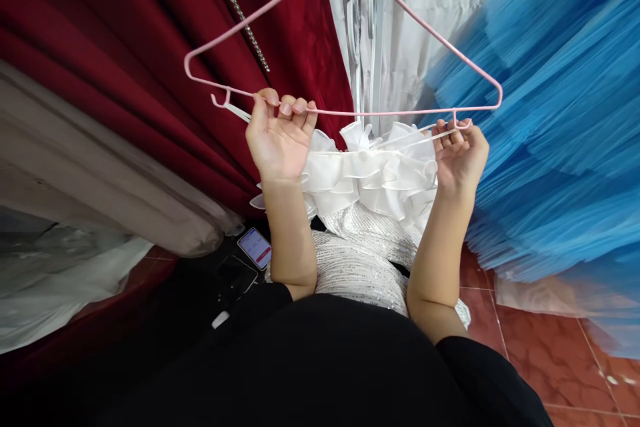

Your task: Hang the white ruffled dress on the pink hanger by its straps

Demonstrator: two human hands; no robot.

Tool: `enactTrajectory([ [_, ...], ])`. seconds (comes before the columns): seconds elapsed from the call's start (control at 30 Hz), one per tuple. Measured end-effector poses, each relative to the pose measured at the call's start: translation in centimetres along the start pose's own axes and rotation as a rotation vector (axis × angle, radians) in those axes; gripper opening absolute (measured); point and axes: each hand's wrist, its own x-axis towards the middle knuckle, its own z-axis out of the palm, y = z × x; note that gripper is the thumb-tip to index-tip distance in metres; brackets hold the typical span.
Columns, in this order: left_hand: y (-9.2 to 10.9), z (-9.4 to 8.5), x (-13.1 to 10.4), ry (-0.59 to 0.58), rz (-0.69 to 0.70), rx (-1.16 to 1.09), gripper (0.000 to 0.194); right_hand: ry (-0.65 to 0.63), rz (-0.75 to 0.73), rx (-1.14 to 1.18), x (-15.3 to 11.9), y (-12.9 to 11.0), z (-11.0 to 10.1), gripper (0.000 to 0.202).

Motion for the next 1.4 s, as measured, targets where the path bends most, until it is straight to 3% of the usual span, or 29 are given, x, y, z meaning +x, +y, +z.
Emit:
enactTrajectory([
  [0.1,-0.6,0.5,-0.2,0.023,-0.014,0.019,0.034,-0.027,0.060,-0.020,-0.5,1.1,1.3,0.033],
  [0.2,-1.3,1.3,-0.6,0.011,0.015,0.058,0.038,-0.174,0.111,-0.112,-2.5,1.9,3.8,0.047],
  [0.27,-1.7,1.7,-0.9,0.012,0.039,0.079,0.039,-0.367,0.050,-0.254,-4.1,2.3,5.7,0.046],
  [0.33,-1.9,1.9,-1.0,0.021,0.055,0.085,0.039,-0.443,-0.066,-0.331,-5.5,2.7,7.1,0.038],
  [0.43,-1.8,1.9,-1.0,0.029,0.055,0.044,0.035,-0.422,-0.173,-0.291,-6.6,3.4,8.3,0.033],
  [0.57,-1.0,1.3,-1.1,-0.020,-0.018,-0.043,0.027,-0.423,-0.136,-0.136,-6.1,4.1,8.2,0.039],
  [0.7,0.3,-0.3,-1.3,-0.101,-0.123,0.155,0.026,-0.407,-0.101,-0.072,-4.9,4.4,7.9,0.046],
  [0.77,0.8,-1.2,-1.3,-0.042,-0.098,0.335,0.029,-0.396,-0.094,-0.075,-4.6,4.5,7.9,0.048],
  [0.83,1.1,-1.6,-1.2,0.104,0.018,0.458,0.031,-0.386,-0.080,-0.063,-4.5,4.7,8.1,0.049],
  [0.97,1.3,-0.9,-1.2,0.401,0.281,0.507,0.037,-0.370,-0.045,-0.047,-4.5,4.8,8.3,0.050],
  [1.03,1.7,-0.7,-1.3,0.389,0.261,0.495,0.033,-0.373,-0.045,-0.064,-4.5,4.8,8.3,0.051],
  [1.17,3.0,-2.4,-1.4,0.217,-0.013,0.527,0.022,-0.364,-0.062,-0.079,-4.3,4.7,8.1,0.052],
  [1.27,3.7,-4.5,-1.1,0.281,0.025,0.582,0.013,-0.344,-0.060,-0.071,-4.3,4.8,8.3,0.053],
  [1.4,3.8,-6.3,-0.8,0.328,0.056,0.670,0.021,-0.338,-0.061,-0.070,-4.5,4.9,8.4,0.053],
])
